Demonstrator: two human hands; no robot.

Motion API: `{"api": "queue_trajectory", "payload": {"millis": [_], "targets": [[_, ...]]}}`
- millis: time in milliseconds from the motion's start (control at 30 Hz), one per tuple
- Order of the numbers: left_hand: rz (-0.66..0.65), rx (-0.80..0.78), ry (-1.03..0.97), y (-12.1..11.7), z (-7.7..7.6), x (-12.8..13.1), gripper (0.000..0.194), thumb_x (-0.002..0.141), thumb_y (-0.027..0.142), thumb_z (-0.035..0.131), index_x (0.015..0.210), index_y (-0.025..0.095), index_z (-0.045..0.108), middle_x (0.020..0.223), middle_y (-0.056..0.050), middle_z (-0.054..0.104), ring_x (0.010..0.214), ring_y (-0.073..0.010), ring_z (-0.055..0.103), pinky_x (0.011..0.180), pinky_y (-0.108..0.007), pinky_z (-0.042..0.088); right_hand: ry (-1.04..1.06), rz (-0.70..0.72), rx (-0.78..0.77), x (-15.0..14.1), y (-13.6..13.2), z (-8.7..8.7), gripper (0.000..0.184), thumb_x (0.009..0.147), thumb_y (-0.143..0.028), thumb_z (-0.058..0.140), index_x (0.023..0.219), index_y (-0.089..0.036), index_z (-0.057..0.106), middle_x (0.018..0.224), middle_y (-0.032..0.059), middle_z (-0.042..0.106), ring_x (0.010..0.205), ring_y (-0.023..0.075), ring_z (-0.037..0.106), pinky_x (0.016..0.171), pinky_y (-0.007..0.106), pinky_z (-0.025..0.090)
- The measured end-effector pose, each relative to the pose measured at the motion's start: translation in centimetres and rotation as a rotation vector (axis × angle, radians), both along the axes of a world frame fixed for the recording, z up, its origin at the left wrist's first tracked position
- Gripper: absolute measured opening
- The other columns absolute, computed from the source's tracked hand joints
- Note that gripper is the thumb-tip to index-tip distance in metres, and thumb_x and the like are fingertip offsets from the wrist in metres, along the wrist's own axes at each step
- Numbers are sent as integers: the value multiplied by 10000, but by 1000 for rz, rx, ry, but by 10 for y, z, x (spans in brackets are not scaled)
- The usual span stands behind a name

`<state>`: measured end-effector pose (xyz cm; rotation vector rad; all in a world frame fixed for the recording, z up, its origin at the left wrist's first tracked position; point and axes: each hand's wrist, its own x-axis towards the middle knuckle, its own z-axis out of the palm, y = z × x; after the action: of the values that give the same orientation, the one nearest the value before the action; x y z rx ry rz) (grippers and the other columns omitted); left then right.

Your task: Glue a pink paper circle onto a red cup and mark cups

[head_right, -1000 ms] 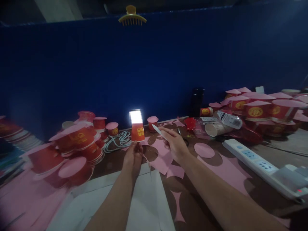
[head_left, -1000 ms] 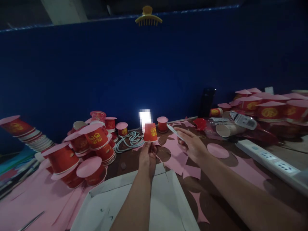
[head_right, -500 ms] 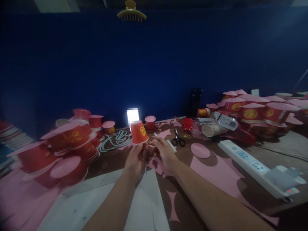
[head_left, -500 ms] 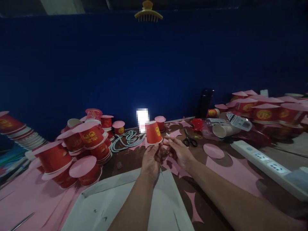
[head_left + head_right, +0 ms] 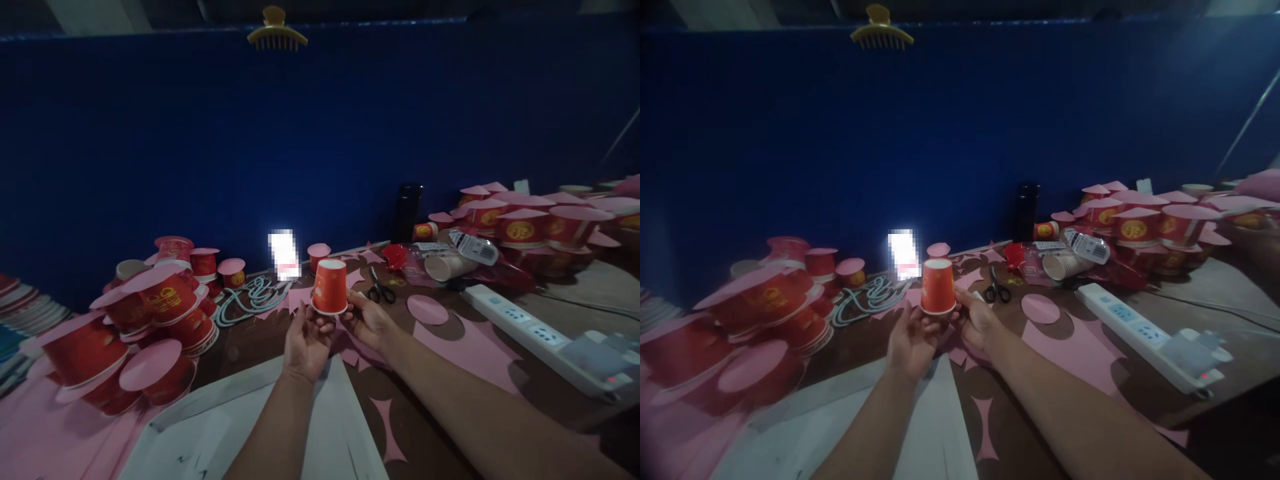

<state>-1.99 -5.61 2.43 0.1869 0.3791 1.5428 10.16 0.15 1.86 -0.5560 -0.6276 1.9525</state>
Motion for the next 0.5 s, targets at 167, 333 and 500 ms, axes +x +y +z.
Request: {"api": "queue_trajectory", "payload": {"millis": [167, 333, 500], "targets": [[36, -86, -5, 5, 0, -10, 75, 841, 129, 550, 791, 119, 603, 721, -21, 558, 514, -33, 451, 442, -142, 392, -102, -32, 130, -5, -7, 1, 289, 712, -214, 697, 990, -210, 620, 730, -37, 611, 529, 50, 496, 477, 144, 428], [198, -138, -46, 14, -6, -22, 164, 891, 127, 478, 791, 128, 608, 647, -2, 540, 551, -40, 510, 516, -131, 471, -500, -385, 508, 2, -1, -7, 384, 831, -373, 598, 1193, -258, 548, 835, -11, 659, 540, 73, 502, 504, 193, 437], [271, -158, 27, 22, -9, -23, 132, 870, 121, 523, 761, 126, 597, 683, -14, 598, 583, -46, 561, 577, -143, 532, -783, -521, 861, 7, -8, -5, 358, 889, -360, 530, 1240, -293, 555, 995, 38, 661, 603, 100, 548, 580, 248, 486]]}}
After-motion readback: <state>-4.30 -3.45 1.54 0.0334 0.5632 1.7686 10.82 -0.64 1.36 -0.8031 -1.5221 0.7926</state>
